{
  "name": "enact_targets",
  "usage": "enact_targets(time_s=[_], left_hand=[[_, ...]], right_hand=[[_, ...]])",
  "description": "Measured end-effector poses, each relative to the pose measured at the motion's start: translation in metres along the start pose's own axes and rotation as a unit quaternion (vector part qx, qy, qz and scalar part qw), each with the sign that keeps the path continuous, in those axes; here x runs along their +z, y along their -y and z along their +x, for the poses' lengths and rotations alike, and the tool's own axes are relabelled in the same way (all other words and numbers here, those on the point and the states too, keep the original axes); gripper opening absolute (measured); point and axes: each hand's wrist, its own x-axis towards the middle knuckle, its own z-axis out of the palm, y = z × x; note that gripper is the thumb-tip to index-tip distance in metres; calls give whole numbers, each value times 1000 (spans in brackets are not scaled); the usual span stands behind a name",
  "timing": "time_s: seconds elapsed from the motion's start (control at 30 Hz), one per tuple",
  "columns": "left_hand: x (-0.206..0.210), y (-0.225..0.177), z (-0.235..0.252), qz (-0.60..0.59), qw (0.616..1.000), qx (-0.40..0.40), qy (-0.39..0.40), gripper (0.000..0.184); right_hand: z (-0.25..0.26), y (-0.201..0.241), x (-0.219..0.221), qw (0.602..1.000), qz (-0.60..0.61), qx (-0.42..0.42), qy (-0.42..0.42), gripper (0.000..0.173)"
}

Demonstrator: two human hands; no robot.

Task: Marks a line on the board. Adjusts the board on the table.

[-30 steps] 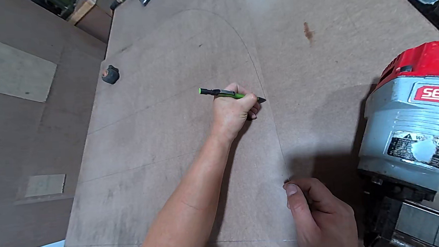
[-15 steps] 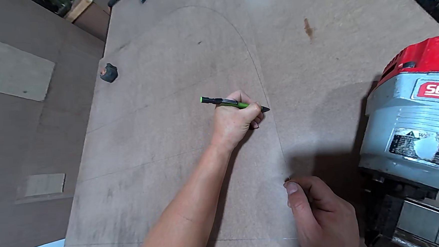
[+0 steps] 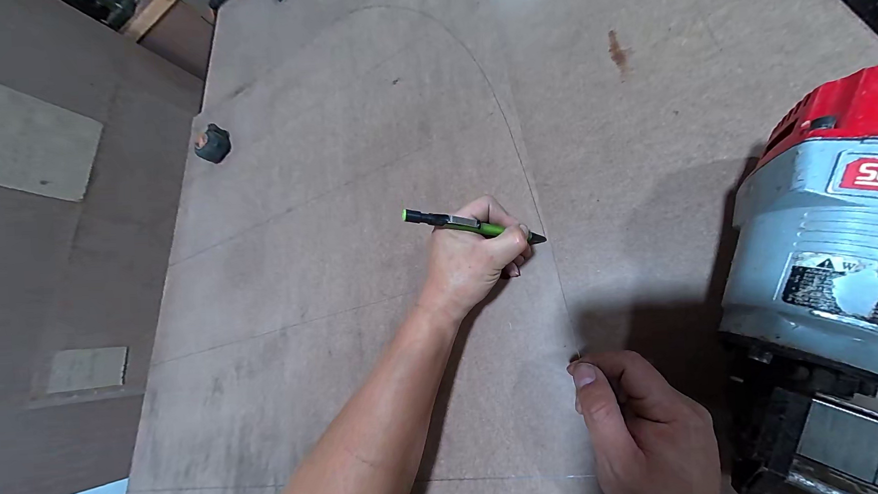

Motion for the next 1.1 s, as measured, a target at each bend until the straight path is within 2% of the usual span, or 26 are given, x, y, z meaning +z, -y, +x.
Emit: enact_targets(time_s=[0.63, 0.7, 0.8, 0.9, 1.0, 1.1], left_hand=[[-6, 2, -9, -1, 997, 27, 71, 6], [-4, 3, -9, -5, 999, 17, 49, 5], [1, 5, -7, -50, 998, 10, -38, 5], [3, 6, -4, -80, 993, 41, -75, 20], [7, 8, -6, -10, 991, 101, -85, 36], [5, 7, -31, 154, 977, 123, -79, 40]], right_hand=[[0, 0, 0, 1000, -2, 1, 0, 20], [0, 0, 0, 1000, -4, 1, -1, 19], [0, 0, 1, 1000, -6, -2, -1, 20], [1, 0, 2, 1000, -6, -6, -2, 20], [1, 0, 2, 1000, -15, -18, -5, 21], [3, 1, 4, 999, -27, -28, -7, 22]])
